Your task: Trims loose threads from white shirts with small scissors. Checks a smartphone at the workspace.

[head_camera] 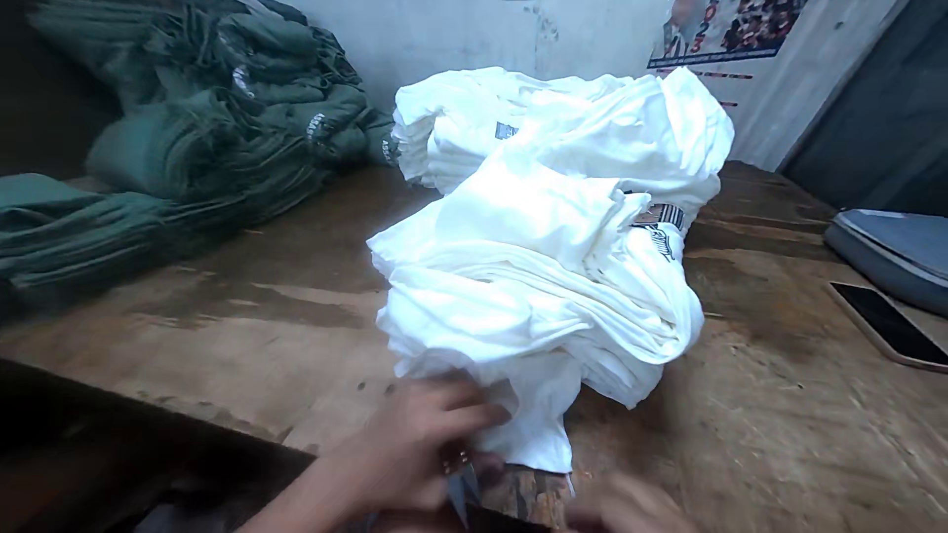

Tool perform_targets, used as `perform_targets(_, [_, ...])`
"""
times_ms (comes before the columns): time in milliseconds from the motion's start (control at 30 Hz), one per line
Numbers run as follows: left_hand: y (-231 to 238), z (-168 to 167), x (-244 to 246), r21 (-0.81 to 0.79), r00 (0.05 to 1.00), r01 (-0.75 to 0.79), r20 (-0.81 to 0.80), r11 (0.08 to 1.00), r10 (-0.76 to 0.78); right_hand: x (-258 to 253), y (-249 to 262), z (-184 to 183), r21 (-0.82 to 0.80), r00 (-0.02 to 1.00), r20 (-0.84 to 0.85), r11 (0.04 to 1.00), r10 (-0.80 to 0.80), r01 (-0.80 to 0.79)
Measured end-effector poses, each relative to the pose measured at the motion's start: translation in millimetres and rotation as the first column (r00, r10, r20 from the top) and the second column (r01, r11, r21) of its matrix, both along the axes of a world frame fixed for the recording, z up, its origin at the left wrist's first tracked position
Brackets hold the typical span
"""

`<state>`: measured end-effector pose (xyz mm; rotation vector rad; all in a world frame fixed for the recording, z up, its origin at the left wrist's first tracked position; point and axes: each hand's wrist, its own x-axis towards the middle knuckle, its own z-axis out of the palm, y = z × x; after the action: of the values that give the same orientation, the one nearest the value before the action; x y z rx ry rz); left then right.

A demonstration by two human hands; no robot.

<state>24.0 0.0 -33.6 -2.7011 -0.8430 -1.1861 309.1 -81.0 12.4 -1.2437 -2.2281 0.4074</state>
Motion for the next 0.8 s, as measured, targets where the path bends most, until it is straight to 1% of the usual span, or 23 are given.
perform_targets(67, [0, -10, -1, -0.065, 1.000, 0.010, 0.009, 0.998, -0.009, -18, 14, -4, 0.094, 0.987, -0.028, 0.982, -0.159, 0.161])
perform_targets(100, [0, -10, -1, -0.085, 0.999, 0.029, 0.047, 0.996, -0.025, -28, 21, -7, 0.134, 0.975, -0.042, 0.966, -0.217, 0.221])
perform_targets(200, [-4, 8, -3, -0.181, 0.964, 0.157, 0.240, 0.971, -0.112, -53, 33, -16, 0.240, 0.922, -0.167, 0.893, -0.350, 0.382])
perform_targets(233, [-6, 14, -7, -0.206, 0.948, 0.188, 0.293, 0.960, -0.123, -53, 32, -15, 0.254, 0.910, -0.220, 0.880, -0.352, 0.402])
perform_targets(267, [-7, 20, -12, -0.230, 0.938, 0.209, 0.322, 0.951, -0.128, -50, 30, -14, 0.270, 0.915, -0.260, 0.886, -0.309, 0.376])
perform_targets(333, [-7, 21, -26, -0.282, 0.941, 0.223, 0.312, 0.933, -0.131, -36, 21, -11, 0.303, 0.955, -0.259, 0.927, -0.144, 0.222])
perform_targets(367, [-7, 17, -31, -0.310, 0.958, 0.206, 0.259, 0.928, -0.126, -30, 15, -11, 0.318, 0.969, -0.224, 0.932, -0.103, 0.172])
perform_targets(400, [-6, 10, -34, -0.315, 0.980, 0.157, 0.164, 0.936, -0.109, -25, 8, -11, 0.317, 0.979, -0.185, 0.938, -0.086, 0.142])
perform_targets(433, [-5, 4, -35, -0.285, 0.997, 0.079, 0.046, 0.955, -0.068, -20, 2, -10, 0.291, 0.987, -0.136, 0.949, -0.081, 0.118])
perform_targets(467, [-5, -1, -33, -0.236, 0.999, 0.002, -0.051, 0.972, -0.014, -13, -3, -8, 0.241, 0.994, -0.074, 0.966, -0.078, 0.094])
perform_targets(533, [-10, 0, -27, -0.172, 0.988, -0.098, -0.132, 0.980, 0.076, -1, -8, -2, 0.085, 0.997, 0.006, 0.993, -0.077, 0.077])
perform_targets(600, [-21, 11, -17, -0.153, 0.987, -0.133, -0.106, 0.979, 0.118, 4, -11, 4, -0.036, 0.993, -0.029, 0.993, -0.115, 0.114])
perform_targets(633, [-26, 17, -9, -0.157, 0.990, -0.132, -0.075, 0.979, 0.122, 2, -10, 4, -0.046, 0.986, -0.062, 0.987, -0.158, 0.155])
perform_targets(733, [-38, 27, 22, -0.155, 0.985, -0.173, -0.019, 0.973, 0.172, -17, 1, -5, 0.054, 0.947, -0.087, 0.947, -0.310, 0.315])
perform_targets(800, [-41, 24, 43, -0.080, 0.972, -0.231, 0.013, 0.970, 0.233, -28, 7, -15, 0.138, 0.930, -0.068, 0.920, -0.361, 0.367])
